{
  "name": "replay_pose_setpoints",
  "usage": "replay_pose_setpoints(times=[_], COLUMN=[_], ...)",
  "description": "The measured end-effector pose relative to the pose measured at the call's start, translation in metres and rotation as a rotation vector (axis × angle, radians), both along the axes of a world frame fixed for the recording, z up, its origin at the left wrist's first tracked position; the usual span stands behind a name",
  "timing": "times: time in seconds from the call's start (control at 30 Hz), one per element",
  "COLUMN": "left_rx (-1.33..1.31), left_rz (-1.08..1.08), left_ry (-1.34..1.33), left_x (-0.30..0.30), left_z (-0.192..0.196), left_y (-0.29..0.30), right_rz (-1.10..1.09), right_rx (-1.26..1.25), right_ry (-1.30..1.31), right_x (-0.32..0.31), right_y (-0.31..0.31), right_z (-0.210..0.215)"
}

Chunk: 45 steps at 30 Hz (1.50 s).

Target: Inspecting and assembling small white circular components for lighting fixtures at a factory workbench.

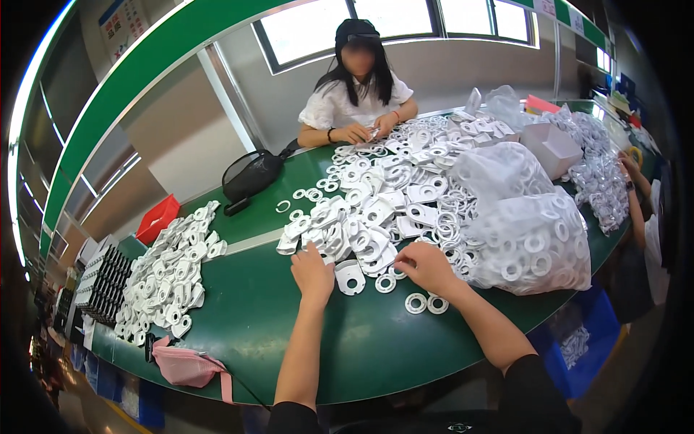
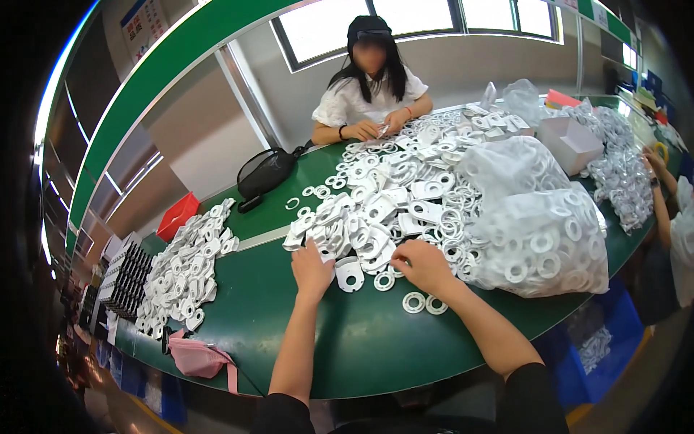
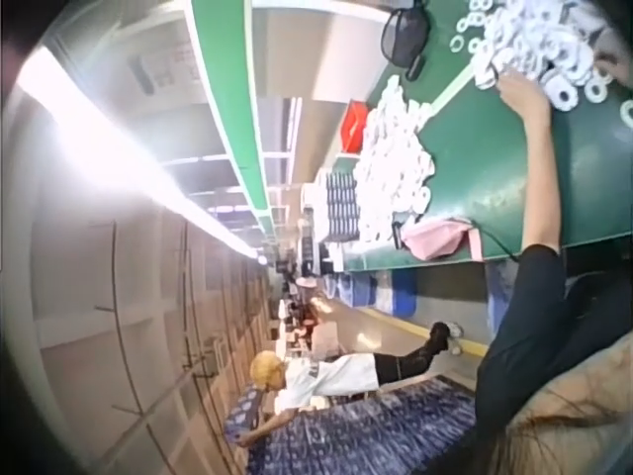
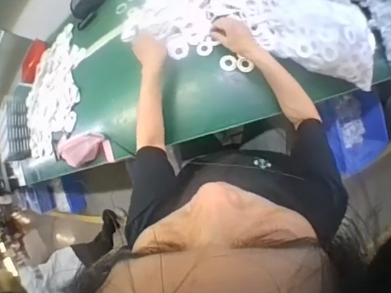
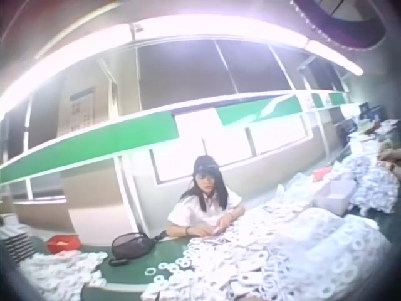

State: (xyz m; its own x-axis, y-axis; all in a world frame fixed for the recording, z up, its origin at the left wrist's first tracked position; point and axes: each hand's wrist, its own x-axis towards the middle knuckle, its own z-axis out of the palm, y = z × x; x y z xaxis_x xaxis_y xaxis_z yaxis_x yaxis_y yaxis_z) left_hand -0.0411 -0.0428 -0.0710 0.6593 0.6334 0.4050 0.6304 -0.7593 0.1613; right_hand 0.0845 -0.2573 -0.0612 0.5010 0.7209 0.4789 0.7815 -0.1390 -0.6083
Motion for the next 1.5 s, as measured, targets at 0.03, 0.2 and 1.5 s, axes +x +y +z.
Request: replay_pose_setpoints(times=[0.03, 0.2, 1.5], left_rx=[0.054, -0.112, -1.875], left_rz=[0.000, -0.182, -0.598], left_ry=[-0.059, -0.276, -0.654], left_x=[0.000, -0.008, -0.016], left_z=[0.008, 0.024, -0.011], left_y=[-0.005, -0.034, -0.098], right_rz=[0.027, 0.226, -0.345], right_rx=[-0.037, -0.166, 0.521], right_ry=[-0.063, -0.274, 0.219], right_x=[0.000, -0.009, 0.051], right_y=[0.000, -0.003, -0.017], right_z=[-0.004, -0.017, 0.005])
